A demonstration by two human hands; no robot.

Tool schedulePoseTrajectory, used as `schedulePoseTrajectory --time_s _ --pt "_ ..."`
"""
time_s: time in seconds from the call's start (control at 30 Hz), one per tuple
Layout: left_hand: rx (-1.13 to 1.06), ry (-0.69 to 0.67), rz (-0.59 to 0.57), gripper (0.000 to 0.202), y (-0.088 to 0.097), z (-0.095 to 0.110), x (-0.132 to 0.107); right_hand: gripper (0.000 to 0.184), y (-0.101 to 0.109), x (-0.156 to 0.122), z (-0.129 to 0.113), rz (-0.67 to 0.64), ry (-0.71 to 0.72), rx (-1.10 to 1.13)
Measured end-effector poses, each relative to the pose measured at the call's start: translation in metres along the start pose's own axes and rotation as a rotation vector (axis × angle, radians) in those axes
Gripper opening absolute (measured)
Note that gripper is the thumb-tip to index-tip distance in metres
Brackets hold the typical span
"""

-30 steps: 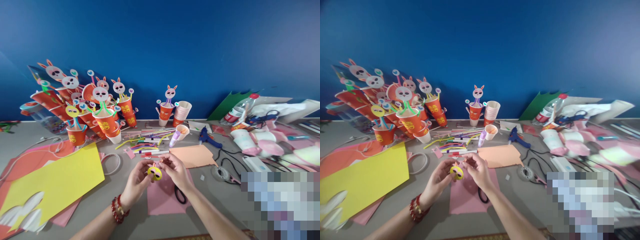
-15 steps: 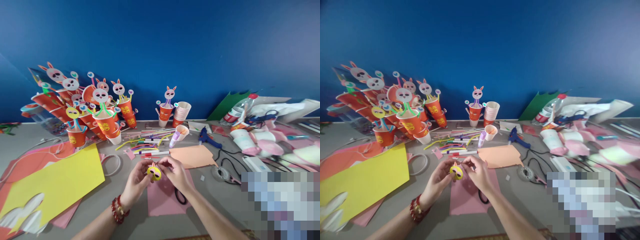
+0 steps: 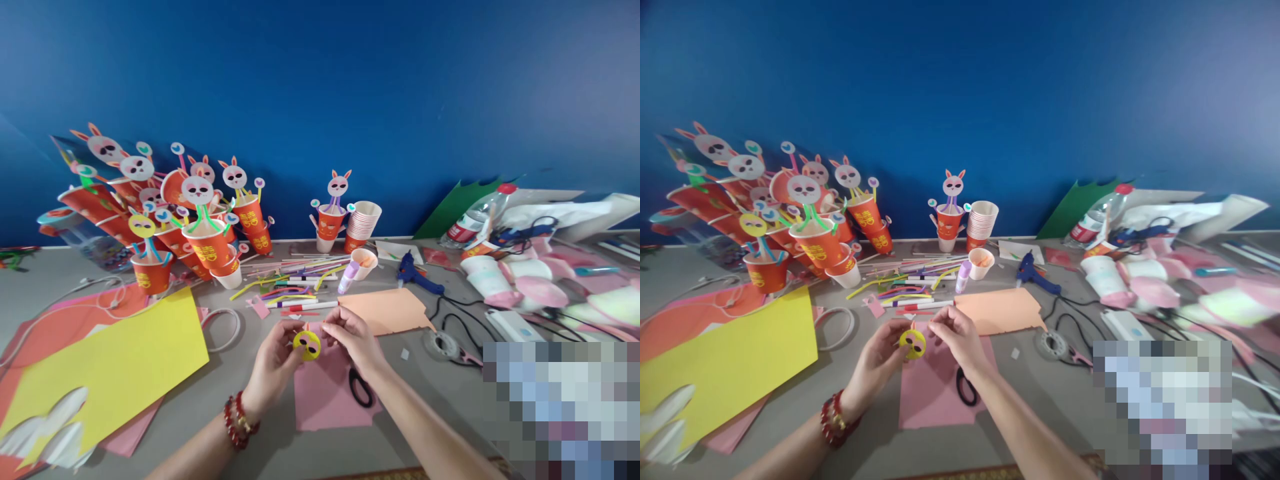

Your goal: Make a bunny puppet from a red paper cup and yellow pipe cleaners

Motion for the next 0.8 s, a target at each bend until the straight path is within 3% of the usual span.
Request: schedulePoseTrajectory --time_s 0.53,0.8 --pt "0.015 -0.037 0.035 0.035 0.001 0.001 -0.001 0.031 -0.012 -0.002 -0.008 -0.014 0.088 -0.049" --pt "-0.032 0.011 0.046 0.039 0.006 -0.005 0.001 0.034 -0.014 -0.004 -0.015 -0.018 0.143 -0.082"
Point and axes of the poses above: each hand's wrist, its own x-axis towards the middle knuckle, its own y-axis out of the back of the hand, z = x × y, the point moved 10 cm from there along x, towards the middle knuckle, and after that the axes turned 14 degrees about y, right-handed, at the moved point
